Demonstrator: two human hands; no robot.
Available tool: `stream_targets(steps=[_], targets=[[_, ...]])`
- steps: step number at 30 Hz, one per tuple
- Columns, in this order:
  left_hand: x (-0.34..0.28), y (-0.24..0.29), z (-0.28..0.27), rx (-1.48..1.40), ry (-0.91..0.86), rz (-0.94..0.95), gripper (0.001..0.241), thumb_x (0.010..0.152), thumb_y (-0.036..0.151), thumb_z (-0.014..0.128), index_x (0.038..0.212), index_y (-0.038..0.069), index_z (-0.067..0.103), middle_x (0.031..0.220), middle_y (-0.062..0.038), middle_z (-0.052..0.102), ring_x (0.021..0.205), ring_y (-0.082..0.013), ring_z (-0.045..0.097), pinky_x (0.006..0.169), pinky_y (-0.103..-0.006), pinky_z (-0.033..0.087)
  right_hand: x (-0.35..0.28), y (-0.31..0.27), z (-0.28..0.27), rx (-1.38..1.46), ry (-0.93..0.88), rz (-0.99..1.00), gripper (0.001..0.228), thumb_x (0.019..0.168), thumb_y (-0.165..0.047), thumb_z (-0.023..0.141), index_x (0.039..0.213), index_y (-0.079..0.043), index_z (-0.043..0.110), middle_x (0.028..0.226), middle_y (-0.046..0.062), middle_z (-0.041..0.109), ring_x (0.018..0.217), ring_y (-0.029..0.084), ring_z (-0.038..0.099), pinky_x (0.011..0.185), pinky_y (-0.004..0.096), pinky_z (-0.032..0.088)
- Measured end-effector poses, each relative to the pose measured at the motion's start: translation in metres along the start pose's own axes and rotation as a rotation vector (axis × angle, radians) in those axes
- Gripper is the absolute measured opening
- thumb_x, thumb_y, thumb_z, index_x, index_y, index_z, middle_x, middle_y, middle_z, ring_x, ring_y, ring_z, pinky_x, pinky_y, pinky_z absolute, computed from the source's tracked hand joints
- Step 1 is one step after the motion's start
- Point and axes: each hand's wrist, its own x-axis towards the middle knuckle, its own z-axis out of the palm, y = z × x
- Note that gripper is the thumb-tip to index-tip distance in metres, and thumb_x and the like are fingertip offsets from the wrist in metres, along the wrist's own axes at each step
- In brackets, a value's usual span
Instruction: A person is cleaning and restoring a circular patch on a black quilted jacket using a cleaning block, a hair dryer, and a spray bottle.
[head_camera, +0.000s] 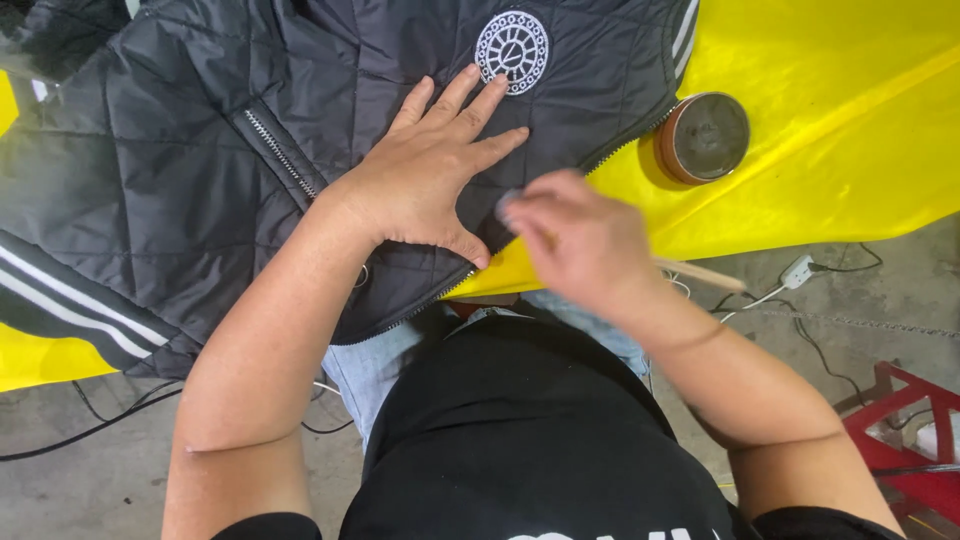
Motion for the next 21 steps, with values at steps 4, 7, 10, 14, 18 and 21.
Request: stream_targets(steps=[4, 7, 10, 14, 18, 21], targets=[[0.0, -0.001, 0.001, 0.011, 0.013, 0.01, 0.13, 0.06, 0.065, 0.093, 0.161, 0.014, 0.029, 0.168, -0.022, -0.001, 0.153, -0.0391, -0.01, 0.119, -0.0618, -0.005, 0.001, 0.031, -0.013, -0.094, 0.126, 0.047, 0.015, 0.098, -0.014, 0.075, 0.11, -0.011, 0.083, 0.108, 0.004, 0.073, 0.09, 0.02, 0.07, 0.065, 0.031, 0.054], [0.0, -0.001, 0.002, 0.018, 0.027, 0.027, 0.129, 0.061, 0.066, 0.092, 0.161, 0.014, 0.03, 0.169, -0.022, 0.0, 0.153, -0.0392, -0.01, 0.118, -0.0618, -0.005, 0.006, 0.01, -0.014, -0.172, 0.094, 0.017, 0.013, 0.099, -0.017, 0.076, 0.107, -0.011, 0.085, 0.106, 0.004, 0.075, 0.081, 0.016, 0.07, 0.056, 0.028, 0.054], [0.0, 0.0, 0.0, -0.009, -0.008, -0.009, 0.132, 0.059, 0.064, 0.094, 0.161, 0.014, 0.028, 0.169, -0.021, -0.002, 0.153, -0.0373, -0.012, 0.119, -0.0608, -0.008, 0.011, -0.022, -0.004, 0.034, -0.057, 0.016, 0.019, 0.1, -0.022, 0.063, 0.111, -0.014, 0.075, 0.112, 0.006, 0.068, 0.076, 0.022, 0.068, 0.057, 0.036, 0.053], [-0.001, -0.001, 0.0, 0.003, 0.012, 0.01, 0.13, 0.06, 0.065, 0.093, 0.161, 0.013, 0.03, 0.168, -0.022, -0.001, 0.153, -0.0389, -0.011, 0.119, -0.0613, -0.006, 0.008, -0.008, 0.0, 0.028, -0.04, -0.053, 0.012, 0.099, -0.015, 0.07, 0.105, -0.009, 0.077, 0.108, 0.01, 0.069, 0.069, 0.018, 0.063, 0.051, 0.027, 0.051], [-0.001, -0.002, 0.002, 0.019, 0.033, 0.03, 0.129, 0.062, 0.065, 0.092, 0.161, 0.014, 0.029, 0.169, -0.021, 0.001, 0.153, -0.0388, -0.009, 0.119, -0.061, -0.005, 0.002, 0.032, -0.014, -0.099, 0.151, 0.054, 0.014, 0.1, -0.011, 0.075, 0.11, -0.007, 0.084, 0.11, 0.006, 0.073, 0.091, 0.021, 0.071, 0.065, 0.032, 0.056], [-0.001, -0.002, 0.0, -0.006, -0.003, 0.012, 0.131, 0.06, 0.063, 0.094, 0.162, 0.014, 0.028, 0.168, -0.021, -0.003, 0.153, -0.0384, -0.012, 0.119, -0.0613, -0.007, 0.006, 0.021, -0.006, -0.124, 0.076, -0.02, 0.013, 0.102, -0.015, 0.069, 0.107, -0.01, 0.08, 0.106, 0.009, 0.072, 0.069, 0.015, 0.065, 0.046, 0.023, 0.048]])
